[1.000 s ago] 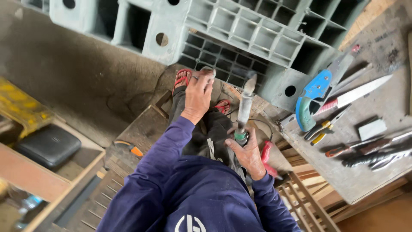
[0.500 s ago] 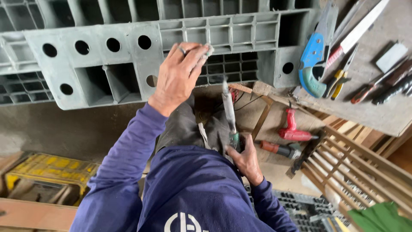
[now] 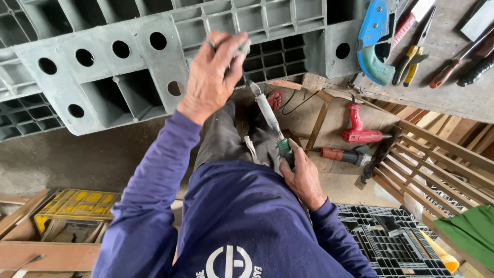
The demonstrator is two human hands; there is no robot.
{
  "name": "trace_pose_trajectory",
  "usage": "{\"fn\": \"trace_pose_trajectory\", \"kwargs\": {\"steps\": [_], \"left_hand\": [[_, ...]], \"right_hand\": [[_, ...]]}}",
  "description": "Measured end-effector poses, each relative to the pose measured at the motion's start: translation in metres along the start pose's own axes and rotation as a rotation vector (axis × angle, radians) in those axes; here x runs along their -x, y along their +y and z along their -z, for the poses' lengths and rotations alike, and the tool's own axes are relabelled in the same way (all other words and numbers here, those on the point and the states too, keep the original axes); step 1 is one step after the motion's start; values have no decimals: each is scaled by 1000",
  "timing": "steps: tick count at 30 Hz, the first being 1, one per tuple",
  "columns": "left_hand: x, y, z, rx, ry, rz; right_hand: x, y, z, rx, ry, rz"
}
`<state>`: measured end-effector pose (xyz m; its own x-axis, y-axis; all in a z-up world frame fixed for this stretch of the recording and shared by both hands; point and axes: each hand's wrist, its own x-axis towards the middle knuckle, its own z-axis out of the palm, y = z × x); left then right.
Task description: The person repairs a grey plastic crate by using a soldering iron to melt and fuse plastic sections together, then uses a hand saw to trim away excess material.
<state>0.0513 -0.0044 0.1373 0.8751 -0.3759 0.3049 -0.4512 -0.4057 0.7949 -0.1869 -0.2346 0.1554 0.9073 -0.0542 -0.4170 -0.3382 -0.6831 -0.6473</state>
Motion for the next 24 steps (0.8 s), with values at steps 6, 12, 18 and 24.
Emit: {"fn": "trace_pose_trajectory", "kwargs": {"steps": [6, 12, 18, 24], "left_hand": [[16, 5, 14, -152, -63, 11], [22, -6, 10, -340, -118, -31], [23, -8, 9, -347, -120, -37], [23, -9, 10, -318, -96, -74]], "right_hand": [[-4, -18, 9, 199, -115, -58], [-9, -29, 16, 308, -80, 49], [-9, -36, 21, 389, -80, 70], [-6, -37, 14, 414, -74, 76]]}}
